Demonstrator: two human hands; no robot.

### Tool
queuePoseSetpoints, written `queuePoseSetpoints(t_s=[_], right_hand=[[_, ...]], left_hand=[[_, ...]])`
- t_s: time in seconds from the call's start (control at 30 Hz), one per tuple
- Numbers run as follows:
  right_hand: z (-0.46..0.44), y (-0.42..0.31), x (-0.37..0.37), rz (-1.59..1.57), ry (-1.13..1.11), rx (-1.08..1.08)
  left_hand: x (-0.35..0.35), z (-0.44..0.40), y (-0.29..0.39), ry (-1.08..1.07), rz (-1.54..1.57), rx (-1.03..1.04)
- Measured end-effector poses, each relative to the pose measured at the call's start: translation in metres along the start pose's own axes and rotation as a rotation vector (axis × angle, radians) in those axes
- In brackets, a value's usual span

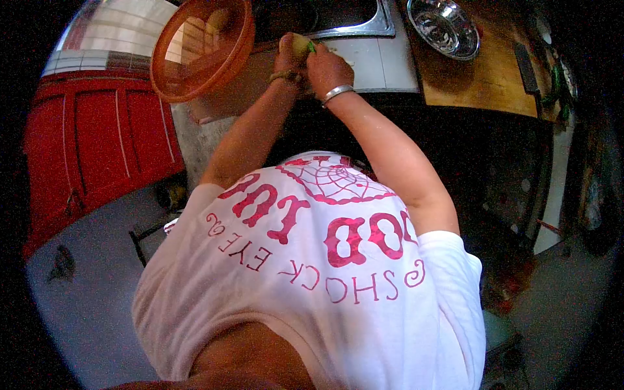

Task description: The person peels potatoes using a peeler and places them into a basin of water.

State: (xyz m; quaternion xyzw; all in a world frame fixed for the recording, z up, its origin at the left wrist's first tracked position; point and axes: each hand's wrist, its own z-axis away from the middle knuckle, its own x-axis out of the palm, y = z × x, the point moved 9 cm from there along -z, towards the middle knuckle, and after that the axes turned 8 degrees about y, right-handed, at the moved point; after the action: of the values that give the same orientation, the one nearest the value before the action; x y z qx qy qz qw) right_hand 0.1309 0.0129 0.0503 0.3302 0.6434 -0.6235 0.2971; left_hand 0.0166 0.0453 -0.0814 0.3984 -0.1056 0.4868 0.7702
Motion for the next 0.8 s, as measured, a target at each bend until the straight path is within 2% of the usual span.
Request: queuePoseSetpoints(t_s=[0.07,0.1,0.17,0.2,0.27,0.33,0.37,0.47,0.7,0.8], right_hand=[[0.008,-0.011,0.002,0.001,-0.063,-0.053],[0.013,-0.018,0.005,0.001,-0.126,-0.105],[0.021,-0.02,-0.002,-0.034,-0.1,-0.105],[0.026,-0.023,-0.003,-0.071,-0.078,-0.105],[0.021,-0.002,0.007,-0.017,-0.075,-0.042],[0.01,0.03,0.012,-0.336,0.066,0.146],[0.008,0.036,0.018,-0.351,-0.011,0.215],[0.007,0.026,0.017,-0.517,0.061,0.175],[0.004,0.004,0.008,-0.236,0.104,0.087],[0.006,0.0,0.015,-0.118,-0.017,0.161]], left_hand=[[-0.018,0.027,0.027,0.442,-0.487,0.175],[-0.026,0.009,0.023,0.441,-0.486,0.175],[-0.021,-0.026,0.012,0.118,-0.164,0.105],[-0.03,-0.029,0.015,0.119,-0.162,0.104],[-0.022,-0.028,0.001,-0.024,-0.005,-0.108],[-0.014,-0.013,0.009,-0.041,0.027,-0.101],[-0.01,-0.007,0.012,-0.055,0.056,-0.094],[-0.005,0.007,0.02,-0.039,0.093,-0.059],[0.003,0.002,0.009,-0.102,0.107,-0.121],[0.007,0.018,0.01,-0.064,0.002,-0.08]])
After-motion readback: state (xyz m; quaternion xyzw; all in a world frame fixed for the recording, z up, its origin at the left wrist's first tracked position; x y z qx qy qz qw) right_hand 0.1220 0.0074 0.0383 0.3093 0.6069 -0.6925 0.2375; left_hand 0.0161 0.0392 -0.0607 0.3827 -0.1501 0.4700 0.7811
